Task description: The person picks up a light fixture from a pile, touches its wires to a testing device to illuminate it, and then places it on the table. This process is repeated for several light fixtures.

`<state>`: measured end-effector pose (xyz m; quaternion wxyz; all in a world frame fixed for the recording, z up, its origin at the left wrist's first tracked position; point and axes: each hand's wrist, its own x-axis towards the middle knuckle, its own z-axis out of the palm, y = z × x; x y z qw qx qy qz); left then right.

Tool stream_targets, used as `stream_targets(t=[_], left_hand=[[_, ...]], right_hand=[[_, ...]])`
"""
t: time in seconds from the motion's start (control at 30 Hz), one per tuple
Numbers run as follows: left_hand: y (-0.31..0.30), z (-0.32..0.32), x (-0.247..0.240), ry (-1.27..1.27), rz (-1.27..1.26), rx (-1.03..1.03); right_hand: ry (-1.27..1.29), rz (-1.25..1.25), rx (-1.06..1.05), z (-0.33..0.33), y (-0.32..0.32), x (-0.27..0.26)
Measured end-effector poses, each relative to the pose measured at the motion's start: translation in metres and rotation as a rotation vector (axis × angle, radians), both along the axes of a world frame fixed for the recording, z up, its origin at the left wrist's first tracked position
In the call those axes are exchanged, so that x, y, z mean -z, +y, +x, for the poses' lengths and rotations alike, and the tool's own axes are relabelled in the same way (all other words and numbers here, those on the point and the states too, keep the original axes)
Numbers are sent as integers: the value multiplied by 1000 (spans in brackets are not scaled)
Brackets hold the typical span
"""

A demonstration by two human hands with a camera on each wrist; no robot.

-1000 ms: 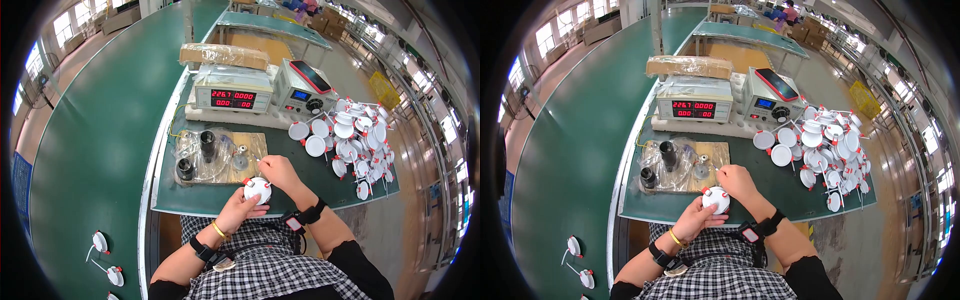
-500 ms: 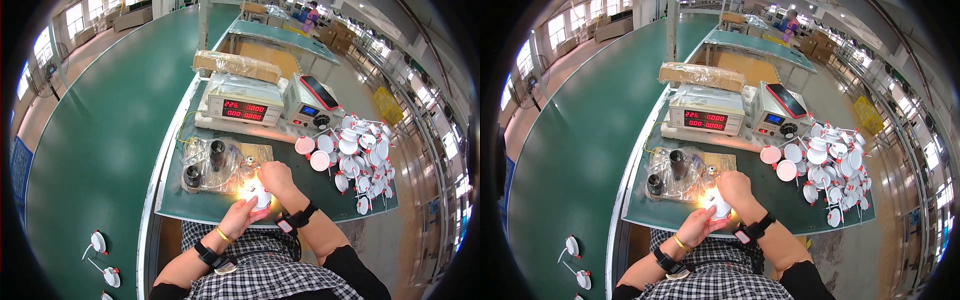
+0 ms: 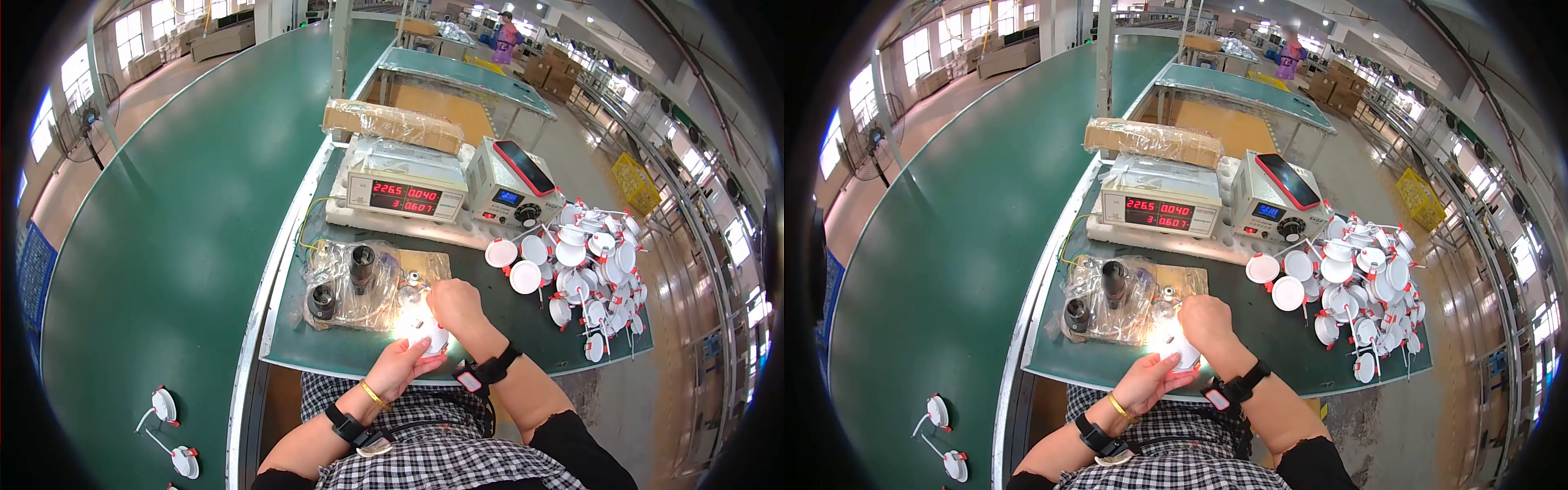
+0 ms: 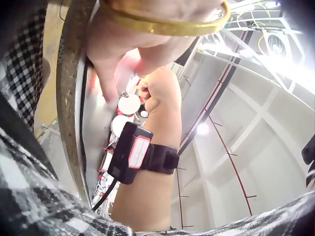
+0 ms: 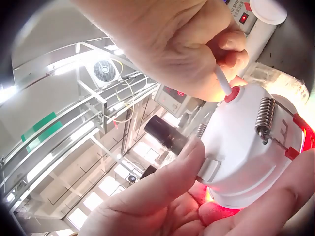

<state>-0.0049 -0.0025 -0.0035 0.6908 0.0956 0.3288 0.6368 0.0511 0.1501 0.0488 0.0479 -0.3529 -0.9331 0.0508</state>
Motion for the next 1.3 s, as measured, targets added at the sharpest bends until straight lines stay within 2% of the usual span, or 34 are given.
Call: stream_targets(t=[0.13,0.33,0.5,1.3], left_hand=[[0,0,-4,38,-4,-11],[0,-4,-4,-48,-8,29],[-2,-1,-7,82,3,18],[2,0,2,77,1,36]], right_hand=[[17,0,-27,1,-1,-2],[25,21,-27,1,-2,-3],[19,26,-26,1,0,0],[19,31,-50,1,0,0]])
